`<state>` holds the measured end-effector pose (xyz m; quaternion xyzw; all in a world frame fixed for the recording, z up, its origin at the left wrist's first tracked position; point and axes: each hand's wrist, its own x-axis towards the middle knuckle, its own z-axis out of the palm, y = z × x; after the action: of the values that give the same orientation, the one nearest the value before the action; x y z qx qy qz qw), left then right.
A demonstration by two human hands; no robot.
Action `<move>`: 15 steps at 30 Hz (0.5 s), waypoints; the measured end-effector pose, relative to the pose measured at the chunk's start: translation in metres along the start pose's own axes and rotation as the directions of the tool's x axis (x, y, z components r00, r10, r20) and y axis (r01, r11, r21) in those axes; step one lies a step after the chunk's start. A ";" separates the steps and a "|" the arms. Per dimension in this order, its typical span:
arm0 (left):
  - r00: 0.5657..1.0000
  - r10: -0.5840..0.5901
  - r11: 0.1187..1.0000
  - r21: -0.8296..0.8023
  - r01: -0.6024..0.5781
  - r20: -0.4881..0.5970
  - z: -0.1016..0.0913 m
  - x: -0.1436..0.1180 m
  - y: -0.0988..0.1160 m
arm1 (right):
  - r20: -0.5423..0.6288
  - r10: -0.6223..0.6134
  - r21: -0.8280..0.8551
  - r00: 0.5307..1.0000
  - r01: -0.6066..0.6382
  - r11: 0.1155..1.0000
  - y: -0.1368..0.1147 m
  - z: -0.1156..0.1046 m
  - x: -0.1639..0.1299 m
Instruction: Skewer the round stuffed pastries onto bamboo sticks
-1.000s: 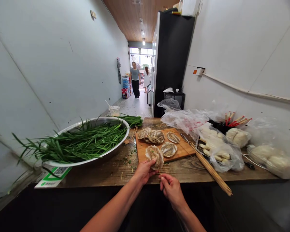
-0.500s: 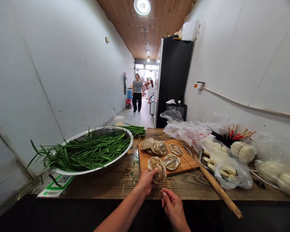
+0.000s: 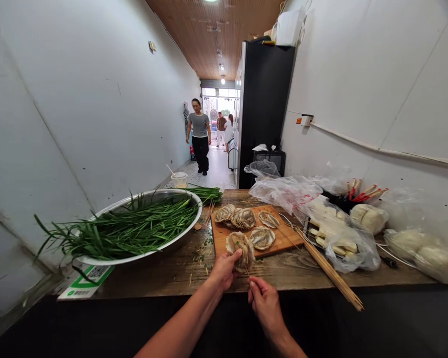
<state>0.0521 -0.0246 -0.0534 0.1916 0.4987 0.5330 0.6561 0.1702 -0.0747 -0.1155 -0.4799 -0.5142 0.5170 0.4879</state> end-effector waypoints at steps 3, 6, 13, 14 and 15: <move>1.000 -0.001 1.000 0.007 0.001 0.017 0.000 0.001 0.001 | -0.007 -0.007 -0.018 1.000 0.007 1.000 -0.003 0.000 0.001; 1.000 -0.010 1.000 0.008 0.010 0.027 0.000 0.002 0.001 | -0.024 0.001 -0.019 1.000 -0.002 1.000 -0.004 0.000 0.003; 0.999 -0.041 0.999 0.010 0.041 0.012 0.000 0.005 -0.012 | -0.001 0.019 -0.062 1.000 -0.019 0.998 0.001 0.002 0.013; 0.999 -0.037 0.999 -0.004 0.037 0.003 0.000 0.007 -0.014 | -0.003 0.014 -0.076 1.000 -0.014 0.997 0.001 0.003 0.016; 1.000 -0.029 0.999 -0.020 0.028 -0.008 0.000 0.009 -0.015 | 0.002 0.012 -0.091 1.000 -0.012 0.996 0.002 0.004 0.019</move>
<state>0.0594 -0.0214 -0.0691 0.1760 0.4988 0.5291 0.6635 0.1653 -0.0565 -0.1172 -0.5039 -0.5349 0.4968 0.4617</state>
